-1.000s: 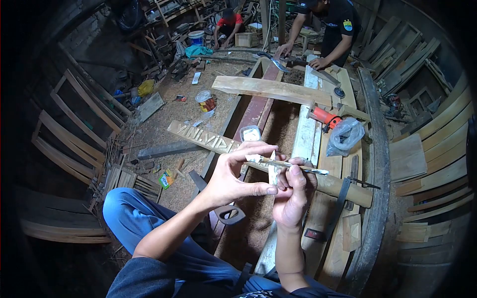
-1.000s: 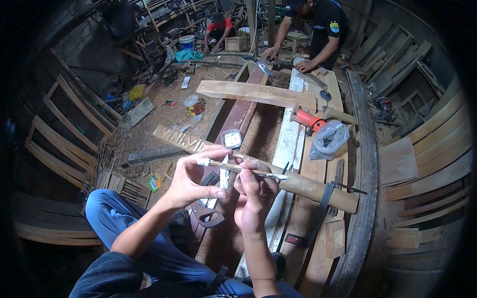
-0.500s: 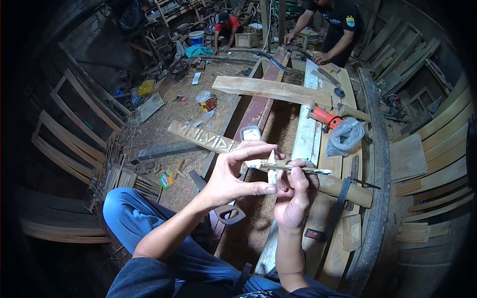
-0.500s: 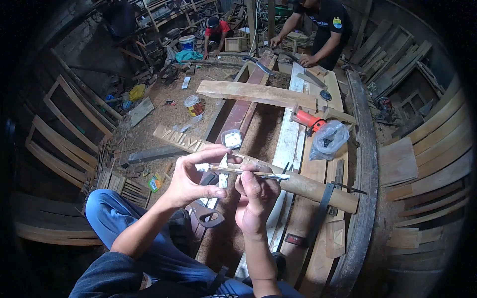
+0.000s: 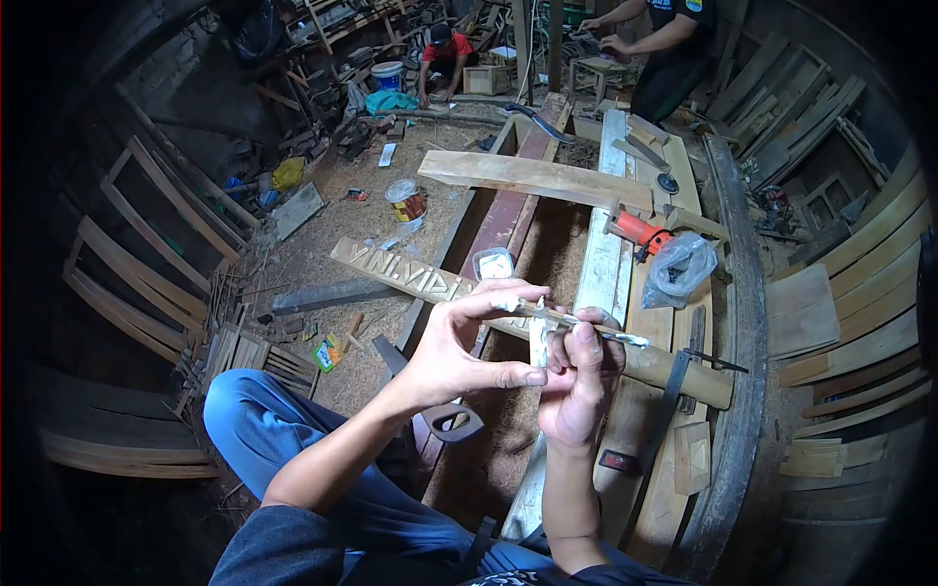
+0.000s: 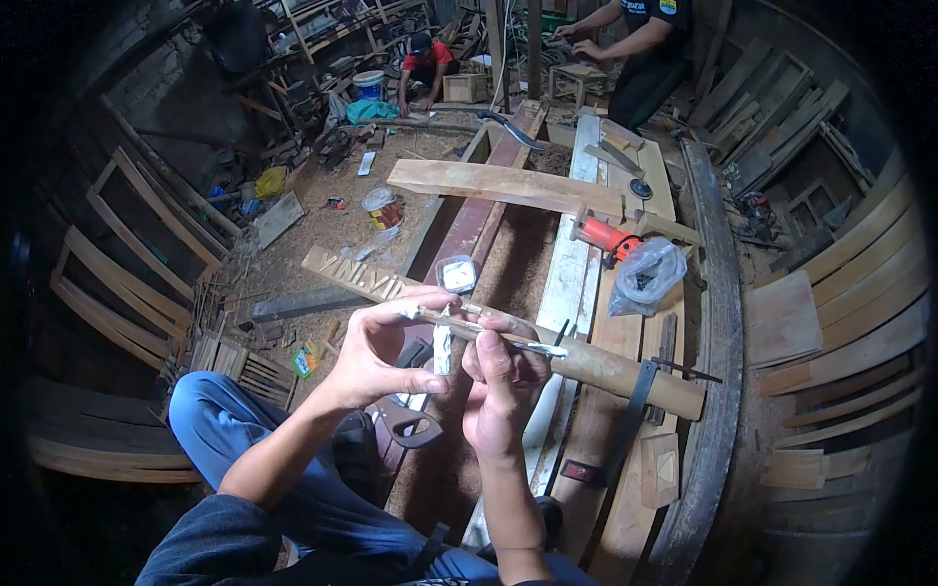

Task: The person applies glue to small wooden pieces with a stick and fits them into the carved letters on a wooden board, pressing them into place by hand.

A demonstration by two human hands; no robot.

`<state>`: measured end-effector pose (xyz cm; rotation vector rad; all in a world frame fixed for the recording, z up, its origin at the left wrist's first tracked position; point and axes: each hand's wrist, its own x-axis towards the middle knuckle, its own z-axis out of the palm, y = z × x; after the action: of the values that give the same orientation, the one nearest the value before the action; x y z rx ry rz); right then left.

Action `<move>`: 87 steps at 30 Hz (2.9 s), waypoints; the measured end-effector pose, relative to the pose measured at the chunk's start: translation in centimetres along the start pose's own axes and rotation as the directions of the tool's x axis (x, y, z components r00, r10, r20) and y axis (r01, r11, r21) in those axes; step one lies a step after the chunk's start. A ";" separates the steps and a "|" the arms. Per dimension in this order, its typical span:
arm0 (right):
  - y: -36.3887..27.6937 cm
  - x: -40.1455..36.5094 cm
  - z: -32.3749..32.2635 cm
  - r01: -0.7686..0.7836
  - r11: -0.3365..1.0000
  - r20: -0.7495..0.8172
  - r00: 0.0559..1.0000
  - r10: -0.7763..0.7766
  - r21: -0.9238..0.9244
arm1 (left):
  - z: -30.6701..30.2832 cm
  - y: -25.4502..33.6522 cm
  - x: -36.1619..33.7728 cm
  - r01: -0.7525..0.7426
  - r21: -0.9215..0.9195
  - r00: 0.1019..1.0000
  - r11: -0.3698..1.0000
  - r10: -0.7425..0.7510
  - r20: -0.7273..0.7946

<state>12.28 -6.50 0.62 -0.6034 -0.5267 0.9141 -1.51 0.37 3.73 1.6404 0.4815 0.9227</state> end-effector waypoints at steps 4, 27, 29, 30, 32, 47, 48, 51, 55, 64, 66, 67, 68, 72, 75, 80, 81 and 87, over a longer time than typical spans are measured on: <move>-0.1 -0.2 0.1 0.022 0.999 0.029 0.999 -0.023 0.050 | 0.1 0.3 0.0 -0.006 0.019 1.000 1.000 0.006 -0.001; -0.1 0.0 0.0 0.060 0.998 0.026 0.998 -0.061 0.017 | 0.0 0.5 -0.1 0.011 0.005 1.000 1.000 -0.011 -0.010; -0.2 -0.1 0.2 0.028 0.999 0.013 1.000 -0.028 -0.028 | 0.0 0.5 0.0 0.013 0.001 1.000 1.000 -0.013 -0.005; -0.1 -0.1 0.1 0.028 0.999 0.012 1.000 -0.027 -0.027 | 0.0 0.5 0.0 0.015 -0.003 1.000 1.000 -0.015 -0.001; 0.2 0.0 -0.2 0.040 0.999 0.027 0.999 -0.040 -0.028 | 0.2 0.8 0.0 0.039 -0.033 0.999 0.999 -0.039 -0.005; -1.0 1.4 -1.5 0.161 0.975 -0.091 0.985 -0.149 0.151 | 0.1 1.0 0.6 0.026 -0.027 0.993 0.999 -0.029 -0.117; -1.0 1.8 -1.8 0.163 0.978 -0.120 0.982 -0.148 0.128 | -0.3 0.7 0.7 0.066 -0.054 0.987 0.996 -0.073 -0.146; -1.1 2.7 -3.2 0.184 0.980 -0.147 0.974 -0.172 0.072 | -1.0 -0.4 1.0 0.106 -0.050 0.968 0.993 -0.115 -0.223; -1.2 3.8 -4.8 0.187 0.960 -0.084 0.975 -0.208 -0.209 | -1.6 -2.7 0.7 0.187 0.003 0.924 0.982 -0.175 -0.341; -0.7 4.8 -7.7 0.140 0.853 -0.108 0.969 -0.222 -0.502 | -1.2 -6.3 0.2 0.287 0.313 0.942 0.905 -0.208 -0.262; -1.0 4.9 -8.3 0.125 0.852 -0.128 0.967 -0.218 -0.509 | -0.7 -6.6 0.3 0.274 0.427 0.953 0.862 -0.183 -0.242; -1.1 4.9 -8.5 0.113 0.851 -0.124 0.971 -0.204 -0.513 | -0.5 -6.7 0.3 0.267 0.427 0.956 0.864 -0.182 -0.230; -1.3 5.0 -8.7 0.102 0.850 -0.121 0.974 -0.191 -0.517 | -0.3 -6.8 0.4 0.261 0.428 0.959 0.865 -0.181 -0.219; -1.8 5.1 -8.4 0.149 0.840 -0.098 0.968 -0.233 -0.522 | 0.5 -6.2 0.6 0.276 0.448 0.959 0.850 -0.213 -0.187; -1.7 5.2 -8.6 0.146 0.846 -0.105 0.967 -0.231 -0.512 | 0.7 -6.8 0.4 0.262 0.465 0.963 0.846 -0.195 -0.187; -1.4 5.2 -8.7 0.114 0.859 -0.127 0.971 -0.203 -0.499 | 0.8 -6.5 0.3 0.207 0.585 0.978 0.784 -0.142 -0.155; -1.4 5.2 -8.6 0.114 0.859 -0.125 0.971 -0.202 -0.499 | 0.7 -6.4 0.3 0.190 0.634 0.981 0.750 -0.127 -0.144; -0.6 5.3 -8.8 0.077 0.857 -0.126 0.979 -0.162 -0.509 | 0.8 -6.3 -0.1 0.222 0.628 0.975 0.746 -0.156 -0.158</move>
<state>21.03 -4.52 -4.37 -1.0999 -0.6511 0.5952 0.01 1.60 -2.35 2.1152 1.1117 0.7157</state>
